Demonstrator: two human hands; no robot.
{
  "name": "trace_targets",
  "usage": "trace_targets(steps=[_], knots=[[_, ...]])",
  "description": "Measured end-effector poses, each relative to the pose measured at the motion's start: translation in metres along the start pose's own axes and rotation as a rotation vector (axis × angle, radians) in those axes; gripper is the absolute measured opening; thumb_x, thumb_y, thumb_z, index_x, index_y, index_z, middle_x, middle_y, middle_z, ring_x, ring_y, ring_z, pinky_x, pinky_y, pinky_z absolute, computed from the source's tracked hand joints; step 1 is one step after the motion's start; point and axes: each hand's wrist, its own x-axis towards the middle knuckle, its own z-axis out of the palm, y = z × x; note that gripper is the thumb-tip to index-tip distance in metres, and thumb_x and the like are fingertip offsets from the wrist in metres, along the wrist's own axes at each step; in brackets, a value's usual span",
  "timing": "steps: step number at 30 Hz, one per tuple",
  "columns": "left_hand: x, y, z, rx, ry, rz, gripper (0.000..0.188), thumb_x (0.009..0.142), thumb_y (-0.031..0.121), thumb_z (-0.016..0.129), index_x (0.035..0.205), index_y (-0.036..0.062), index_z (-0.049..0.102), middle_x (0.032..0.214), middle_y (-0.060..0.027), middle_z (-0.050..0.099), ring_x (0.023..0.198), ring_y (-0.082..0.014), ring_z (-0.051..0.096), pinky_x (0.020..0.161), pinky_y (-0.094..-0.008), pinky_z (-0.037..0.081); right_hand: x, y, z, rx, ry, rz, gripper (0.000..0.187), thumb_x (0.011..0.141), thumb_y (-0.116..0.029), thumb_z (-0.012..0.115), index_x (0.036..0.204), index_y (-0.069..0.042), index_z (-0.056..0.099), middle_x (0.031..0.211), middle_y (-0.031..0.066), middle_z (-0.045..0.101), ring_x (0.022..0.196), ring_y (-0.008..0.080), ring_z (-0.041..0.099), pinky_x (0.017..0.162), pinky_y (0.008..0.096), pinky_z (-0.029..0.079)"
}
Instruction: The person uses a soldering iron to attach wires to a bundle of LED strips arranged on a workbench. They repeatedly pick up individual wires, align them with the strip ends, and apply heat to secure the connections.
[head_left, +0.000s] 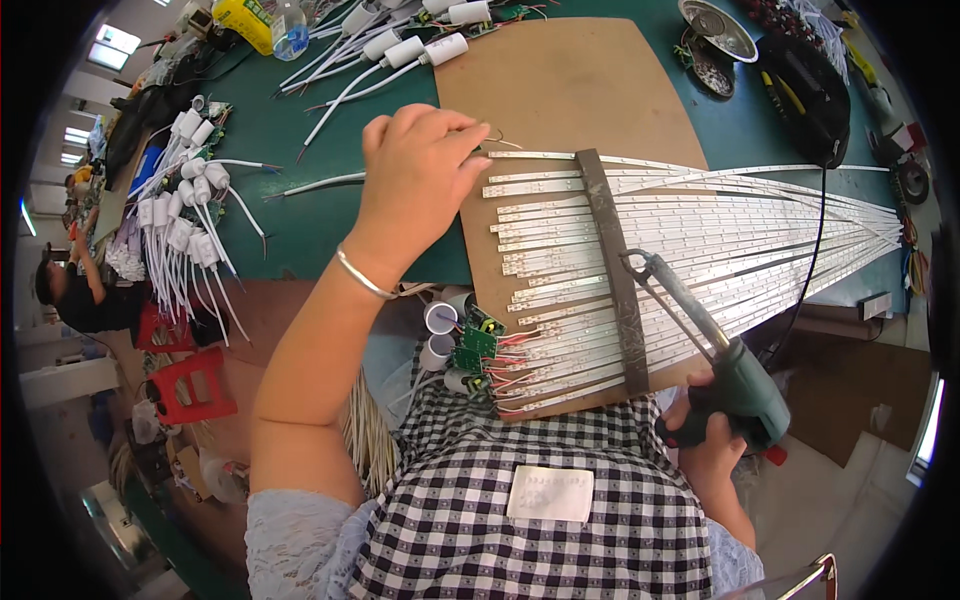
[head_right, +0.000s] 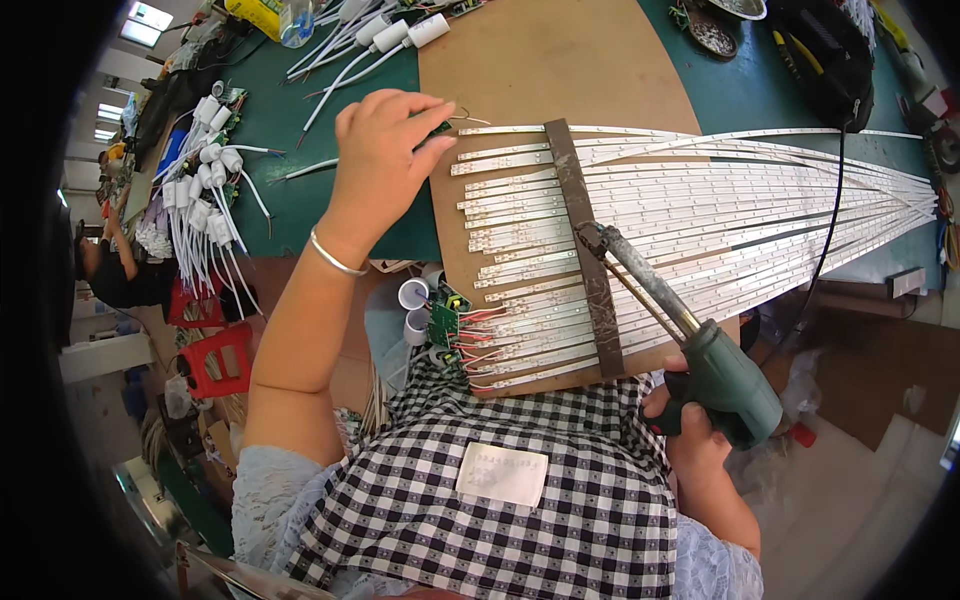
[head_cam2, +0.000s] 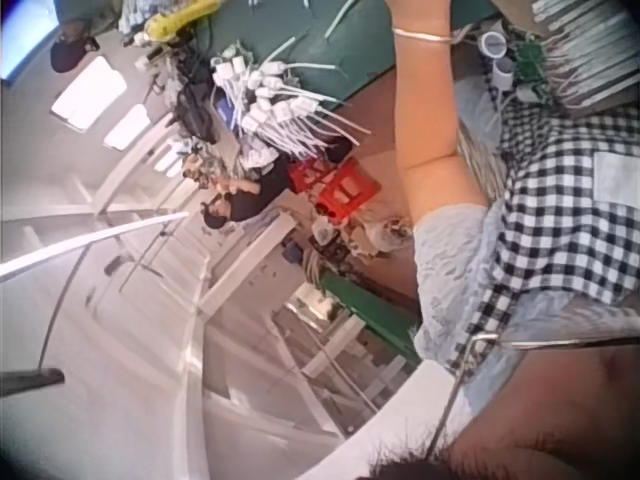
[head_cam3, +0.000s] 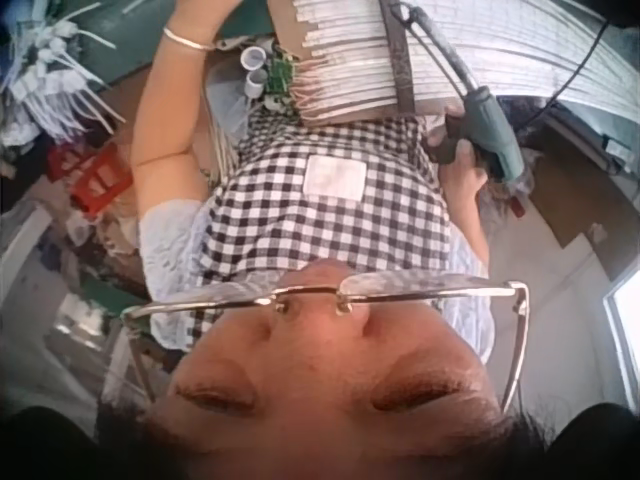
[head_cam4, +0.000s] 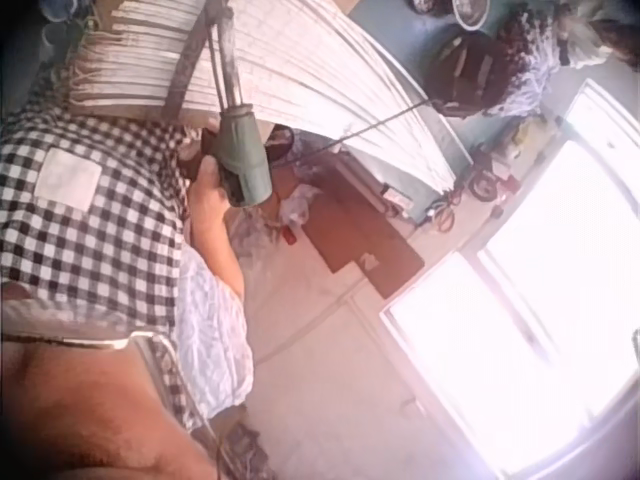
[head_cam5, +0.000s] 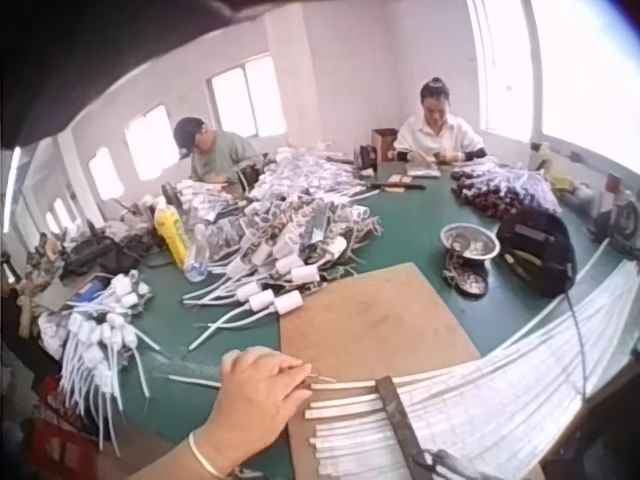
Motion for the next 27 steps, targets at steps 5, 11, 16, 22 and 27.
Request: trace_targets(steps=[5, 11, 16, 22, 27], knots=[[0.016, -0.001, 0.023, -0.051, -0.029, -0.034, 0.013, 0.081, 0.017, 0.067, 0.092, 0.0103, 0.069, 0.092, -0.0006, 0.067, 0.094, -0.0204, 0.057, 0.087, -0.0381, 0.034, -0.003, 0.000, -0.002, 0.040, -0.002, 0.023, 0.050, 0.089, -0.027, 0.058, 0.123, 0.008, 0.045, 0.113, 0.0159, 0.057, 0.070, 0.0191, 0.061, 0.065, 0.0339, 0.053], [0.014, 0.006, -0.002, -0.448, -0.089, -0.282, 0.011, 0.083, 0.014, 0.064, 0.087, 0.0048, 0.065, 0.075, -0.0040, 0.067, 0.067, -0.0213, 0.059, 0.073, -0.0359, 0.042, -0.002, 0.003, -0.003, 0.064, -0.037, 0.021, 0.048, 0.089, -0.023, 0.056, 0.125, 0.006, 0.044, 0.115, 0.0172, 0.057, 0.071, 0.0196, 0.061, 0.067, 0.0347, 0.053], [-0.029, 0.044, -0.045, -0.706, -0.333, -0.361, 0.011, 0.080, 0.014, 0.067, 0.085, 0.0046, 0.064, 0.071, 0.0001, 0.064, 0.063, -0.0141, 0.053, 0.077, -0.0315, 0.038, -0.003, -0.003, -0.003, 0.065, -0.081, 0.097, 0.047, 0.089, -0.026, 0.055, 0.124, 0.005, 0.047, 0.104, 0.0156, 0.061, 0.070, 0.0186, 0.061, 0.069, 0.0343, 0.053], [-0.063, 0.076, -0.045, -0.495, -0.286, -0.220, 0.007, 0.073, 0.010, 0.069, 0.075, 0.0119, 0.062, 0.064, 0.0016, 0.059, 0.064, -0.0175, 0.054, 0.073, -0.0346, 0.033, -0.002, -0.015, 0.008, -0.147, -0.142, 0.175, 0.061, 0.084, -0.048, 0.062, 0.115, 0.004, 0.052, 0.070, 0.0111, 0.060, 0.062, 0.0175, 0.060, 0.063, 0.0290, 0.050], [-0.069, 0.080, -0.046, -0.551, -0.334, -0.298, 0.009, 0.071, 0.009, 0.069, 0.073, 0.0111, 0.061, 0.066, 0.0003, 0.059, 0.066, -0.0188, 0.053, 0.071, -0.0347, 0.034, -0.008, -0.008, 0.001, -0.169, -0.186, 0.100, 0.040, 0.085, -0.027, 0.064, 0.111, 0.003, 0.058, 0.074, 0.0074, 0.064, 0.065, 0.0162, 0.063, 0.065, 0.0312, 0.052]])
